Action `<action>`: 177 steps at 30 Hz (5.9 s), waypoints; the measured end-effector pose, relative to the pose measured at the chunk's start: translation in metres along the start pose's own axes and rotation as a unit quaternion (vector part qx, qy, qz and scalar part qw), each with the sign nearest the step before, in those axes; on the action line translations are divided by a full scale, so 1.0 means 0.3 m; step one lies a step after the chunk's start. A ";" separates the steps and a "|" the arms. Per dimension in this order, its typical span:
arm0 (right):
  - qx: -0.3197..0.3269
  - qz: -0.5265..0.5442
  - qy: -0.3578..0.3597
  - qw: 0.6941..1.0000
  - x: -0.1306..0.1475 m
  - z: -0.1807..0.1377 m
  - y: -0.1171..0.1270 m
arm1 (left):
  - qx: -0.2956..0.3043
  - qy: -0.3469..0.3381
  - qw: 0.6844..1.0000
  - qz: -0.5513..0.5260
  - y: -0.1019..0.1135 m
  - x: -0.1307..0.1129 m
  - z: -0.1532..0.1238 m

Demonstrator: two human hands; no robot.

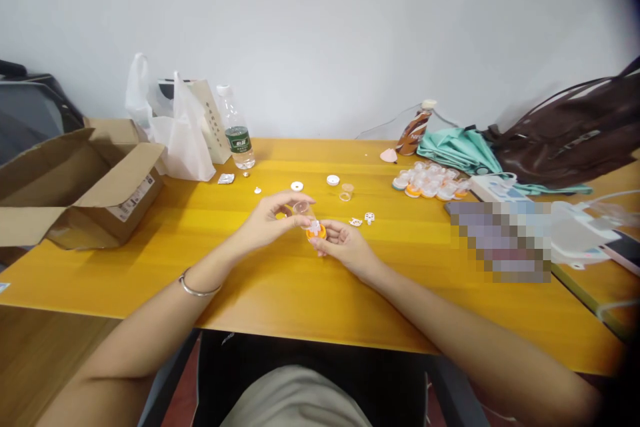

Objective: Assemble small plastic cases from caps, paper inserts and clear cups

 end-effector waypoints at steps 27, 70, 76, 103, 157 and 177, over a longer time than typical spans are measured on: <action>-0.012 0.006 -0.014 1.000 -0.025 0.009 0.009 | 0.004 0.002 0.996 0.089 -0.036 0.013 -0.017; -0.011 -0.061 0.031 0.998 -0.022 -0.004 -0.006 | -0.011 -0.009 0.980 0.198 -0.053 0.001 -0.036; -0.007 -0.115 0.030 0.993 -0.024 -0.005 -0.004 | -0.059 -0.007 0.951 0.302 -0.064 0.015 -0.041; -0.006 -0.078 0.030 0.996 -0.020 -0.005 -0.002 | 0.089 -0.062 0.979 0.171 -0.008 -0.029 -0.033; 0.019 -0.008 -0.016 1.000 -0.005 -0.012 0.002 | 0.090 0.045 0.994 -0.034 -0.036 0.014 -0.016; 0.058 0.034 -0.010 0.998 -0.001 -0.021 -0.009 | 0.133 0.018 0.980 -0.147 -0.056 0.023 -0.024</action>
Point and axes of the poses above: each hand's wrist, its own z-axis towards the middle knuckle, its own y-axis out of the back of the hand, x = y × z, the point moved 2 cm from there along z, towards the middle knuckle, and after that the axes turned 4 degrees about y, right-handed, at the moved point
